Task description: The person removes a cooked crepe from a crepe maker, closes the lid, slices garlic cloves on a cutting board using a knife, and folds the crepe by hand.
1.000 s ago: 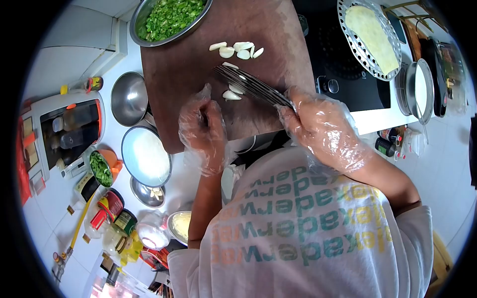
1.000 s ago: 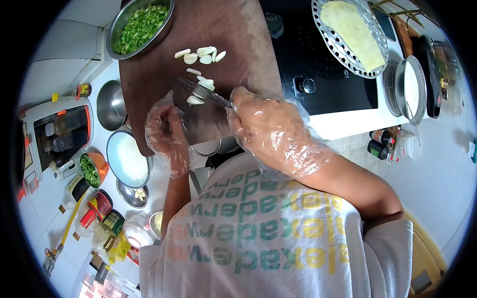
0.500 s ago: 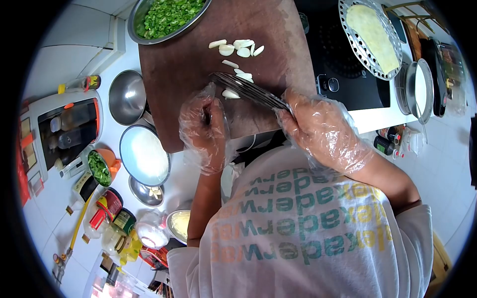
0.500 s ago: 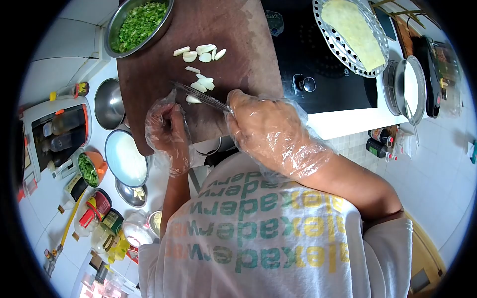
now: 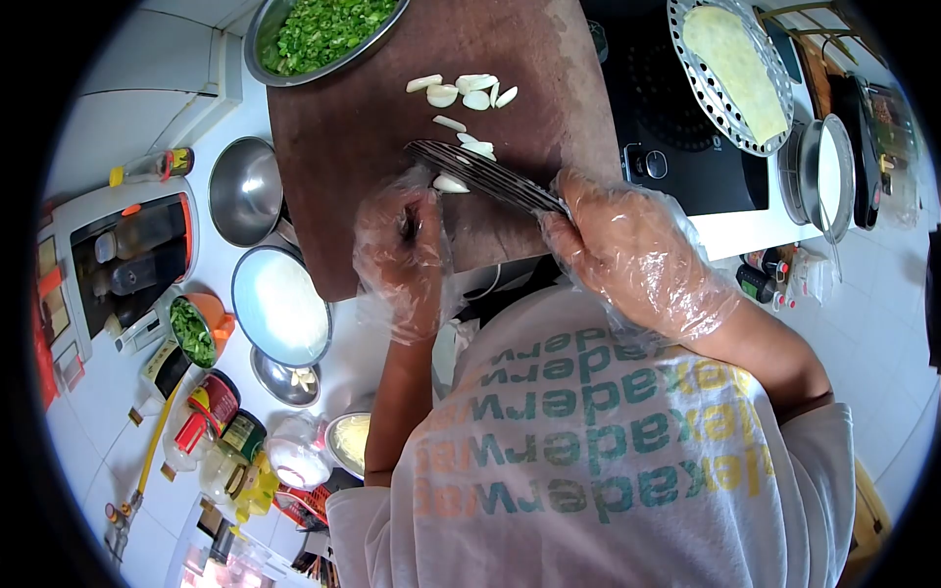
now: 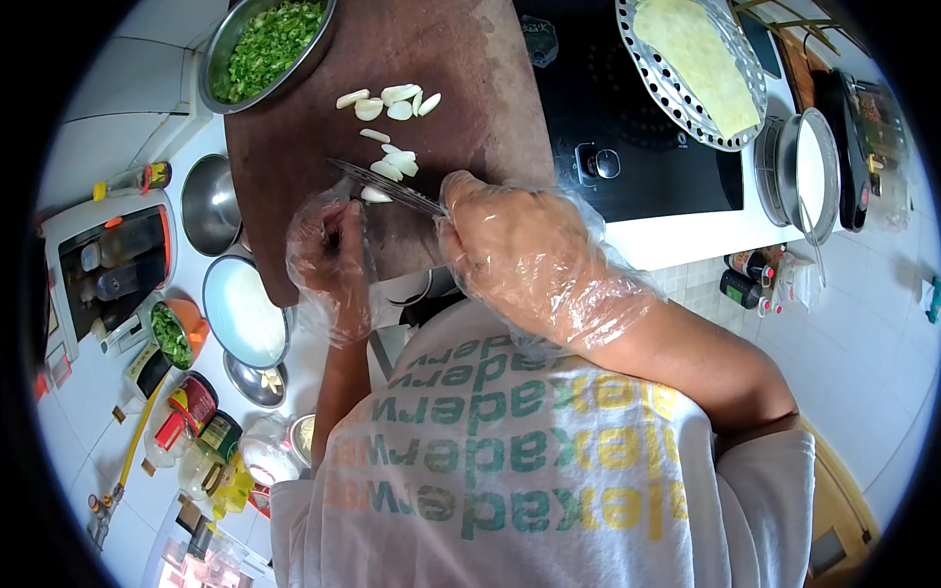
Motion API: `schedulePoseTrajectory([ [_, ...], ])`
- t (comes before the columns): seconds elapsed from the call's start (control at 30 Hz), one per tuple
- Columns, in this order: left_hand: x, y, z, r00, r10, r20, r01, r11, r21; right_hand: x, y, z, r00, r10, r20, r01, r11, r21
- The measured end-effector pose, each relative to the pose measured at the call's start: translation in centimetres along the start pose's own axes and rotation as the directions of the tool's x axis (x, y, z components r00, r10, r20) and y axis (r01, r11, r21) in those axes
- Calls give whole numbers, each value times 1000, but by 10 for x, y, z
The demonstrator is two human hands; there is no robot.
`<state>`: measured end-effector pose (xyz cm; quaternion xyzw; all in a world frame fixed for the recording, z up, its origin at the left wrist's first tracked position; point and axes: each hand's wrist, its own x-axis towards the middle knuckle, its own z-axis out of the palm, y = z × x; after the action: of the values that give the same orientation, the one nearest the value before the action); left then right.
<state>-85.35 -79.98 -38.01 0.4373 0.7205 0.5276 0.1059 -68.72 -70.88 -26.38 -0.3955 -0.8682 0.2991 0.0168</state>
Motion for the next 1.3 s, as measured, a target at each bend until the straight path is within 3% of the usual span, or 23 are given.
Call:
schedulePoseTrajectory([
  [0.07,0,8,-1,995,-93,42,95,994,-46,0,0,0,1000,-1,-7,1,1000,7],
  [0.37,2,7,-5,989,-67,128,64,998,26,8,-2,1,998,47,36,-47,999,10],
  [0.47,4,9,-5,984,-79,159,75,997,28,12,-4,8,1000,-16,15,17,995,-97],
  [0.57,4,7,-5,982,-99,162,91,994,61,15,-5,14,999,35,10,-34,995,-89],
  [0.7,1,4,-4,984,-126,125,119,991,63,11,8,21,998,19,-67,-18,1000,12],
  [0.87,1,8,-4,998,-66,17,66,998,-12,4,0,7,996,14,-93,-16,1000,-21],
  [0.97,-2,7,-2,984,-169,-54,156,969,-190,-2,-1,5,993,-54,-106,49,998,-48],
  [1.3,-3,5,-4,993,-115,-34,112,992,-65,1,-3,9,995,-77,-62,73,994,-79],
])
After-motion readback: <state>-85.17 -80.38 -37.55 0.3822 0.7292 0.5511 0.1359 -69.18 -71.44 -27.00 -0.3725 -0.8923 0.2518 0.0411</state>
